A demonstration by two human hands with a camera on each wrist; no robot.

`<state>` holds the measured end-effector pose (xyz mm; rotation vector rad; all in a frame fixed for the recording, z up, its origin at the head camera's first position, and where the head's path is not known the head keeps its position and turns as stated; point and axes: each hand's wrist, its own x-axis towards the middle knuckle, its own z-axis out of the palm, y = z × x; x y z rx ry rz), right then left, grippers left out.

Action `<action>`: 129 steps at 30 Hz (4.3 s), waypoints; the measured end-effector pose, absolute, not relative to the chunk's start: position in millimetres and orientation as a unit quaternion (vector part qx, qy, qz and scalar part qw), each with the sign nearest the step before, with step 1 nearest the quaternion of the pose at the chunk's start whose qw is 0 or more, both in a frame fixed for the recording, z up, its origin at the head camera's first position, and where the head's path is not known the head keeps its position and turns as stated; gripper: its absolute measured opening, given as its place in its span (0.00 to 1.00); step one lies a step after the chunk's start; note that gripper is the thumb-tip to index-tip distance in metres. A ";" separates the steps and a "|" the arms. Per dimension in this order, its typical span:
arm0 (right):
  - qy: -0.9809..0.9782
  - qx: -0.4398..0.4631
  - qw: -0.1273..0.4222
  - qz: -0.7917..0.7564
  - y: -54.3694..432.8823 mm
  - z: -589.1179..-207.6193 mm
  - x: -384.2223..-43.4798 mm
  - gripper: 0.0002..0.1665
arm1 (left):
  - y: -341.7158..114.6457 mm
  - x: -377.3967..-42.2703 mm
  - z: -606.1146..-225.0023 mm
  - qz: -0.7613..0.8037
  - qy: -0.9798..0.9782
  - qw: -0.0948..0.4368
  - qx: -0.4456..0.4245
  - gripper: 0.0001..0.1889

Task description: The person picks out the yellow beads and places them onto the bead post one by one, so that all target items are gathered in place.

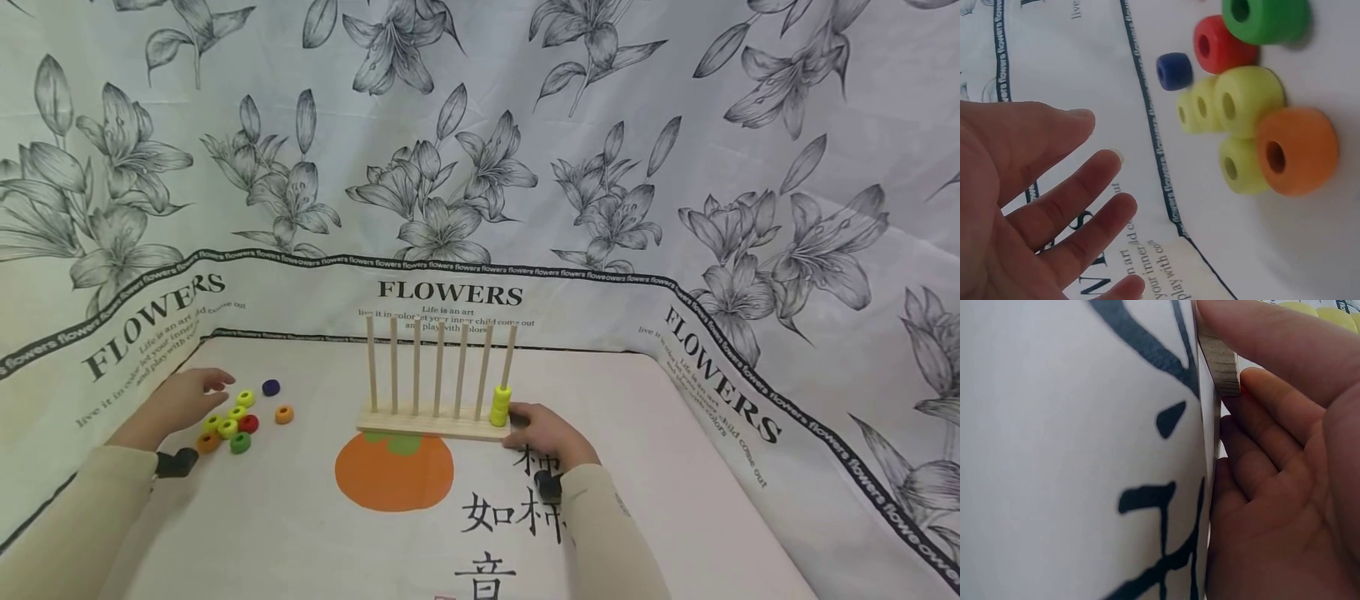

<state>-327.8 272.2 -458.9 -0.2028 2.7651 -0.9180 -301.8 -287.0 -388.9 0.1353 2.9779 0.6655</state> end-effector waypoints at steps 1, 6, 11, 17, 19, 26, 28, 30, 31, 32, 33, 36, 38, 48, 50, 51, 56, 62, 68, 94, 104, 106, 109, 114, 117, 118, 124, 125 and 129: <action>0.942 -0.070 0.110 -0.311 272.3 -459.2 -328.1 0.47 | -288.4 -302.4 -390.0 0.215 0.975 0.049 0.038 0.21; 0.942 -0.072 0.107 -0.309 272.6 -456.4 -327.1 0.47 | -293.4 -304.0 -395.2 0.211 0.974 0.074 0.020 0.21; 0.941 -0.070 0.107 -0.312 272.7 -454.1 -325.2 0.48 | -298.4 -300.7 -399.1 0.220 0.970 0.101 0.009 0.21; 0.943 -0.071 0.106 -0.307 272.4 -454.1 -325.7 0.47 | -302.6 -299.6 -403.8 0.209 0.971 0.114 0.006 0.19; 0.943 -0.069 0.106 -0.309 272.3 -454.3 -326.1 0.47 | -304.2 -300.4 -406.6 0.205 0.972 0.118 0.004 0.18; 0.942 -0.070 0.105 -0.310 272.0 -454.6 -326.2 0.47 | -308.9 -300.8 -418.0 0.208 0.970 0.127 -0.009 0.19; 0.943 -0.071 0.104 -0.309 271.9 -454.8 -325.9 0.46 | -308.8 -300.0 -419.6 0.211 0.969 0.124 -0.012 0.20; 0.943 -0.071 0.103 -0.307 271.9 -455.0 -325.6 0.46 | -308.6 -299.5 -420.1 0.214 0.970 0.119 -0.012 0.20; 0.944 -0.071 0.103 -0.307 272.0 -455.2 -325.5 0.45 | -308.5 -299.4 -420.4 0.215 0.969 0.118 -0.013 0.20; 0.944 -0.070 0.103 -0.306 272.1 -455.5 -325.5 0.45 | -308.3 -299.1 -420.5 0.216 0.969 0.118 -0.013 0.20; 0.944 -0.068 0.104 -0.307 272.0 -455.9 -325.6 0.46 | -308.1 -298.9 -420.6 0.215 0.969 0.117 -0.013 0.20; 0.944 -0.067 0.106 -0.304 271.9 -457.0 -325.6 0.46 | -308.3 -298.8 -421.8 0.215 0.969 0.117 -0.014 0.20; 0.945 -0.065 0.109 -0.303 272.1 -458.3 -325.4 0.47 | -308.8 -299.0 -422.7 0.217 0.969 0.118 -0.015 0.20; 0.941 -0.058 0.107 -0.316 272.7 -460.2 -325.3 0.47 | -309.2 -299.2 -426.3 0.217 0.969 0.117 -0.017 0.21; 0.940 -0.058 0.106 -0.318 272.5 -460.3 -325.2 0.46 | -309.0 -299.1 -426.4 0.216 0.969 0.117 -0.014 0.21; 0.940 -0.058 0.106 -0.318 272.4 -460.3 -325.1 0.46 | -308.6 -298.9 -426.2 0.215 0.969 0.117 -0.013 0.21; 0.940 -0.056 0.104 -0.320 272.2 -460.3 -324.3 0.46 | -307.7 -298.7 -425.0 0.211 0.971 0.111 -0.008 0.22; 0.941 -0.057 0.102 -0.319 272.8 -459.5 -324.1 0.46 | -309.2 -299.0 -424.8 0.207 0.974 0.094 -0.016 0.28; 0.939 -0.063 0.101 -0.323 273.3 -457.5 -323.9 0.46 | -304.3 -296.5 -417.0 0.201 0.977 0.074 -0.025 0.29; 0.937 -0.048 0.106 -0.329 273.8 -467.7 -319.5 0.47 | -246.1 -296.5 -381.9 0.247 0.964 -0.003 0.097 0.20; 0.938 -0.059 0.101 -0.325 275.3 -468.3 -318.9 0.46 | -224.5 -300.1 -376.3 0.254 0.961 -0.015 0.108 0.19; 0.939 -0.061 0.100 -0.324 275.7 -468.1 -319.7 0.45 | -220.0 -300.7 -375.3 0.254 0.961 -0.020 0.111 0.18; 0.940 -0.067 0.097 -0.321 275.7 -467.8 -321.2 0.45 | -213.1 -301.5 -373.2 0.256 0.960 -0.019 0.116 0.17; 0.942 -0.073 0.094 -0.313 275.3 -466.0 -324.3 0.45 | -199.4 -303.6 -366.2 0.253 0.960 -0.025 0.120 0.17; 0.941 -0.070 0.095 -0.317 275.4 -462.6 -325.3 0.45 | -190.6 -304.3 -361.0 0.263 0.956 -0.027 0.128 0.17; 0.941 -0.071 0.095 -0.316 275.5 -462.2 -325.0 0.45 | -187.5 -303.6 -359.7 0.266 0.954 -0.029 0.133 0.17; 0.941 -0.073 0.096 -0.317 274.8 -461.7 -324.6 0.45 | -170.4 -297.6 -351.7 0.272 0.948 -0.037 0.160 0.17; 0.940 -0.072 0.096 -0.318 274.6 -461.5 -324.6 0.45 | -167.5 -297.0 -349.8 0.268 0.948 -0.040 0.164 0.16; 0.939 -0.072 0.095 -0.321 274.6 -461.9 -324.0 0.45 | -154.1 -295.6 -340.0 0.255 0.947 -0.050 0.189 0.17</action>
